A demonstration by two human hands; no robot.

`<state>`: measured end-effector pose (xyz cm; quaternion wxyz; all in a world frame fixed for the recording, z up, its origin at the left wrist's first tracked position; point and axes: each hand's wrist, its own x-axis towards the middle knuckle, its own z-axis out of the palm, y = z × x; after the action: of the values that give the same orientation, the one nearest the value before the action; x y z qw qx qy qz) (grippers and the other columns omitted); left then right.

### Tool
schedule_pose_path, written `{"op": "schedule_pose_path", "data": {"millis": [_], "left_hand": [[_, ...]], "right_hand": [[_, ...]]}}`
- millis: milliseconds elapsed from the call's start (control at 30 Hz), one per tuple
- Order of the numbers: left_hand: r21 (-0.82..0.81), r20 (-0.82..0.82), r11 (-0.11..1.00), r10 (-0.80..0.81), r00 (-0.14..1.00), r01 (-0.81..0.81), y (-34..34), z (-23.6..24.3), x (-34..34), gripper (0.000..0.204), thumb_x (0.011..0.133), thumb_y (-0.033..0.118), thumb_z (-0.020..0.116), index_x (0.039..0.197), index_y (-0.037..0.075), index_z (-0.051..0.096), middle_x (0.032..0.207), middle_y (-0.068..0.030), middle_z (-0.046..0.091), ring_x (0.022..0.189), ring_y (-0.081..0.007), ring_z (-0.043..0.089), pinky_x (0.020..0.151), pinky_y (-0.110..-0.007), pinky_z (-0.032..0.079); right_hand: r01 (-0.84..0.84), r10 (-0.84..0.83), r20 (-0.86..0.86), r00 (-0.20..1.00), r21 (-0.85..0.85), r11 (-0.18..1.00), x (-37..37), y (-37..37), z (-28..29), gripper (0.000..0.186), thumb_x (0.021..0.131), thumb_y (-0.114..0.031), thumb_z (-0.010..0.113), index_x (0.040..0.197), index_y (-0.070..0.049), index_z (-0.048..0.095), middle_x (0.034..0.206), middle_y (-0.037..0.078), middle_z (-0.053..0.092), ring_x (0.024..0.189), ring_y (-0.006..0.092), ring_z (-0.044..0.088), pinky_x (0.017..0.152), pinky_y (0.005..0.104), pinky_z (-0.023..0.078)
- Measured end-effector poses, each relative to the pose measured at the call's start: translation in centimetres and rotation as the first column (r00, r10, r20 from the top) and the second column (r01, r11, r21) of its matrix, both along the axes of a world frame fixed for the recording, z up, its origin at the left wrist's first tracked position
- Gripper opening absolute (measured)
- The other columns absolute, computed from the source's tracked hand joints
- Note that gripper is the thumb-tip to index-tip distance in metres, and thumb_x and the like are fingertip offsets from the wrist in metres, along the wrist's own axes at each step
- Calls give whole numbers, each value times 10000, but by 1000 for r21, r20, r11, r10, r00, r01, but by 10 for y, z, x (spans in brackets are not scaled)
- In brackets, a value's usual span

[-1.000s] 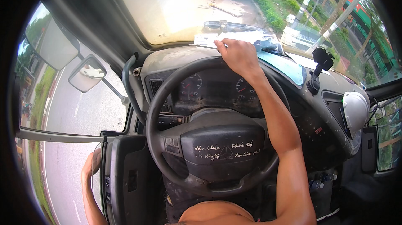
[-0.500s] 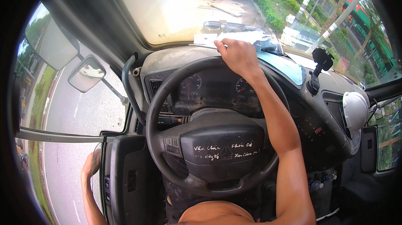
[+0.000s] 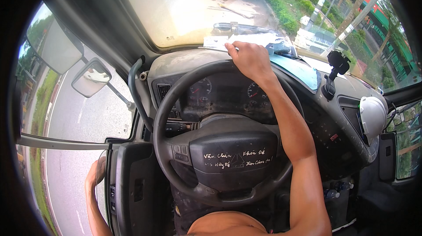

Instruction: The person uses a screwdriver to adjust a component near the windshield frame inside a truck cab. They then wipe the dashboard with a white cloth.

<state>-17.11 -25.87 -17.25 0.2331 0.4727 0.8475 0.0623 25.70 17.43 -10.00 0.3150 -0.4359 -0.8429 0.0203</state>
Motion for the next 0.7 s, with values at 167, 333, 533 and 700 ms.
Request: {"op": "schedule_pose_path", "data": {"millis": [167, 333, 533, 700], "left_hand": [[11, 4, 1000, 8, 1000, -8, -2, -3, -2, 290, 963, 180, 419, 1053, -12, 617, 1001, -302, 639, 990, -475, 623, 848, -466, 490], [3, 6, 1000, 23, 1000, -23, -1, -2, -1, 289, 965, 179, 421, 1057, -10, 620, 993, -294, 646, 977, -458, 640, 843, -459, 494], [6, 17, 1000, 24, 1000, -24, 0, 2, 1, 295, 966, 184, 421, 1055, -12, 622, 994, -293, 648, 979, -454, 643, 843, -452, 495], [-26, 36, 999, 48, 998, -47, 1, 3, 2, 297, 966, 186, 420, 1053, -14, 622, 985, -294, 649, 980, -456, 643, 839, -455, 496]], "right_hand": [[4, -4, 7, 1000, -3, 1000, 0, 0, 0, 376, 970, -386, 543, 866, -88, 747, 720, 168, 692, 725, 374, 684, 701, 456, 528], [-3, 3, -5, 1000, 4, 1000, 0, -1, 1, 379, 970, -386, 541, 858, -89, 748, 723, 161, 696, 726, 368, 688, 700, 452, 530], [8, -8, 4, 1000, 11, 1000, 0, 0, 0, 385, 970, -391, 540, 849, -91, 749, 718, 159, 696, 721, 366, 687, 697, 450, 532], [-10, 10, -15, 1000, -4, 1000, 0, 0, 0, 384, 970, -392, 541, 848, -92, 747, 712, 164, 692, 718, 369, 684, 694, 453, 530]]}}
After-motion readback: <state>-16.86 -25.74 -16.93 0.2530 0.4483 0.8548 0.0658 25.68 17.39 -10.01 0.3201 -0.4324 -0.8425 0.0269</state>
